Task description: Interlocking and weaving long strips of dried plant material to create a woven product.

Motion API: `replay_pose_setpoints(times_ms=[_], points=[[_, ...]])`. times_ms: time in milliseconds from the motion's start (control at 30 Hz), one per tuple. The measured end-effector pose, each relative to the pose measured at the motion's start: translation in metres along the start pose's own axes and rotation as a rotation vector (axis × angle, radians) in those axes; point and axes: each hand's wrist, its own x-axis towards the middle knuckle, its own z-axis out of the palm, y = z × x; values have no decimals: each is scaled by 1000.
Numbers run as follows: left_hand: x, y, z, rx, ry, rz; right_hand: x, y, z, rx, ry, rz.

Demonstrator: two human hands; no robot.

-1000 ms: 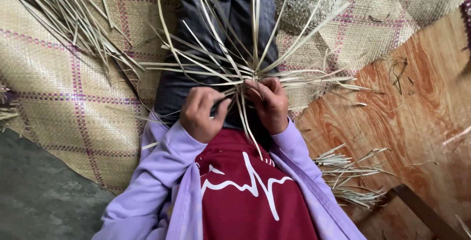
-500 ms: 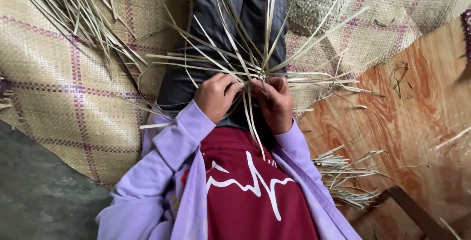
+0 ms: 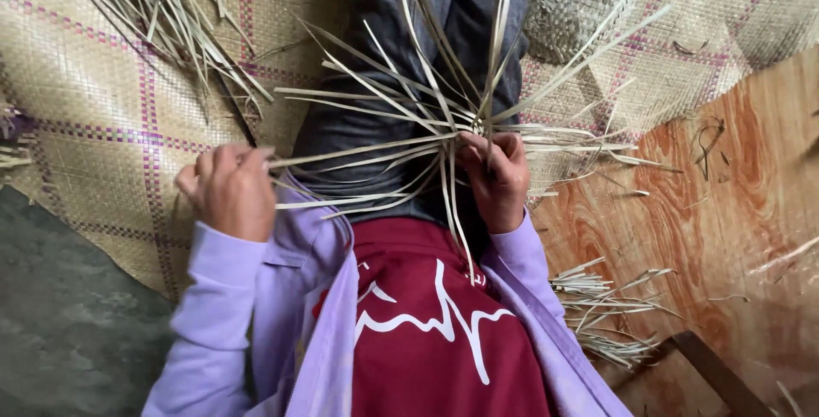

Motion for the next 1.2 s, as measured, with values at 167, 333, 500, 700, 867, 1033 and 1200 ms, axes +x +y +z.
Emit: replay_pose_setpoints(times_ms=[167, 333, 500, 700, 867, 1033, 1200], points=[[47, 132, -11, -516, 165, 77, 0, -4, -2, -34, -17, -4], [61, 193, 0, -999, 48, 74, 0, -8, -3, -26, -5, 23], [69, 196, -12, -1152, -22, 0, -3, -3, -3, 21, -9, 32], [71, 198, -10, -1280, -152, -30, 4, -7, -11, 149, -6, 88], [72, 200, -21, -1226, -163, 62, 7, -13, -22, 144, -48, 135], [77, 201, -31, -1185, -93, 121, 13, -24, -38, 100, -130, 234], [78, 200, -27, -1184, -132, 95, 9, -42, -54, 397, -180, 405]])
